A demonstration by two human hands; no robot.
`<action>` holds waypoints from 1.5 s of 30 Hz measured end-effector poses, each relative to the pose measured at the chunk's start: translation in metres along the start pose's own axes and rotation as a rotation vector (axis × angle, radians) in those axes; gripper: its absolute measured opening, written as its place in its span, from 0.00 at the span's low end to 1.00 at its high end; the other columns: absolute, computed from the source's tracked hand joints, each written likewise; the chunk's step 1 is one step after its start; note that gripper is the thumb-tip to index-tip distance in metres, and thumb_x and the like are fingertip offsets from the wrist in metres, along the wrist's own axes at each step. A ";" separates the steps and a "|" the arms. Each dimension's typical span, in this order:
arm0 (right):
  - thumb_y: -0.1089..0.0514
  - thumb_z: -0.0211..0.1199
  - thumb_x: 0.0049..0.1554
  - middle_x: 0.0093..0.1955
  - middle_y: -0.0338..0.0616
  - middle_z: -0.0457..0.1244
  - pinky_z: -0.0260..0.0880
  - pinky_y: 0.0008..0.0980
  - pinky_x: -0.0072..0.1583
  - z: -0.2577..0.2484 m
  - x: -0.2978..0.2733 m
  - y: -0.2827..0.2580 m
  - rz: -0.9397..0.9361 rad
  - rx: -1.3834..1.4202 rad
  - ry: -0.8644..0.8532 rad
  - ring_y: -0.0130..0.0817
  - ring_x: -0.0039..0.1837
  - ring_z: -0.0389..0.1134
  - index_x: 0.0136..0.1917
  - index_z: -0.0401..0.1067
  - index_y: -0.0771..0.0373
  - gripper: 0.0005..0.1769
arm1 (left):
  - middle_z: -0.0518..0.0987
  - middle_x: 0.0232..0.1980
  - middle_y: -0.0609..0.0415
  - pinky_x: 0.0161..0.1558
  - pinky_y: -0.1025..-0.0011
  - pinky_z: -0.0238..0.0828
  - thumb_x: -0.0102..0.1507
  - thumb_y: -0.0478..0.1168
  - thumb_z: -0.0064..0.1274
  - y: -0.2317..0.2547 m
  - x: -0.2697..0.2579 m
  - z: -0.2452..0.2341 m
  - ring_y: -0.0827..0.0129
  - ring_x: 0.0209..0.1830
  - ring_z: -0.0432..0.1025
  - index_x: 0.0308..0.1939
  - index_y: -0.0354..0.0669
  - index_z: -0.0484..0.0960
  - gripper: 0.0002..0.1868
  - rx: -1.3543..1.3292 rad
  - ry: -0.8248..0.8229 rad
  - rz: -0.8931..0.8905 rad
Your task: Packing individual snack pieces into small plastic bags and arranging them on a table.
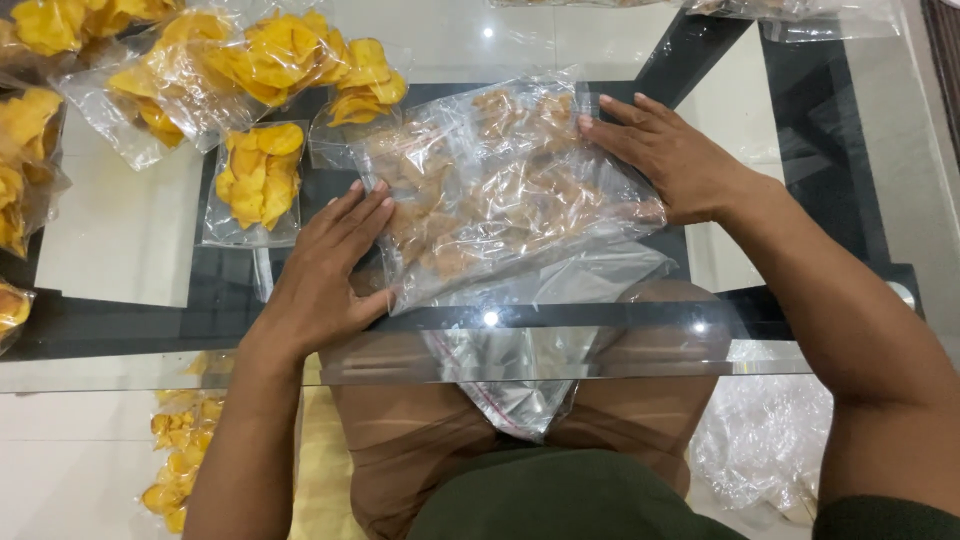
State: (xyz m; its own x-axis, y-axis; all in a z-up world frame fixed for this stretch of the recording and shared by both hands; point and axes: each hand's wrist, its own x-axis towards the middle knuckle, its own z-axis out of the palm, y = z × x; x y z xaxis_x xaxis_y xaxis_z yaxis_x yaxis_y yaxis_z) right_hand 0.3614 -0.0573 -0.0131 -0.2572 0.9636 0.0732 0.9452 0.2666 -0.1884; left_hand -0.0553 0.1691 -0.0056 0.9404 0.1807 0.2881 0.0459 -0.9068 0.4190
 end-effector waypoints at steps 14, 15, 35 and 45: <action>0.27 0.35 0.60 0.79 0.51 0.57 0.41 0.58 0.81 0.001 0.005 -0.006 -0.156 -0.021 0.274 0.52 0.83 0.51 0.80 0.58 0.60 0.48 | 0.71 0.75 0.46 0.69 0.48 0.63 0.56 0.34 0.63 0.001 0.005 0.016 0.47 0.76 0.61 0.72 0.35 0.71 0.39 0.213 0.175 0.060; 0.16 0.19 0.58 0.77 0.52 0.59 0.42 0.58 0.80 -0.001 0.007 -0.008 -0.200 0.008 0.342 0.53 0.82 0.51 0.78 0.62 0.62 0.61 | 0.75 0.72 0.47 0.64 0.48 0.68 0.59 0.34 0.59 0.001 0.006 0.018 0.45 0.73 0.65 0.70 0.35 0.74 0.32 0.266 0.237 0.081; 0.57 0.55 0.75 0.32 0.29 0.54 0.54 0.24 0.34 -0.021 -0.015 -0.008 0.734 0.750 0.850 0.20 0.32 0.52 0.64 0.65 0.60 0.08 | 0.65 0.21 0.60 0.24 0.70 0.60 0.75 0.51 0.47 0.024 0.150 0.029 0.74 0.20 0.63 0.25 0.48 0.63 0.25 -0.395 0.352 -0.446; 0.49 0.70 0.62 0.37 0.33 0.55 0.81 0.36 0.49 -0.035 -0.024 0.000 1.018 0.846 0.540 0.27 0.44 0.66 0.81 0.56 0.68 0.43 | 0.77 0.23 0.59 0.34 0.76 0.88 0.62 0.38 0.60 0.003 0.142 0.033 0.77 0.27 0.78 0.68 0.31 0.73 0.30 -0.880 0.147 -0.690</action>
State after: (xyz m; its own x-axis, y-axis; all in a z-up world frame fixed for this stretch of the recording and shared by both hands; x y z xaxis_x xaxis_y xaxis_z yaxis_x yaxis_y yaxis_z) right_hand 0.3748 -0.0806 0.0189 0.7365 0.6648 -0.1247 0.2172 -0.4070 -0.8872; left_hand 0.0894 0.1791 0.0079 0.7545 0.6351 -0.1655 0.2324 -0.0228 0.9723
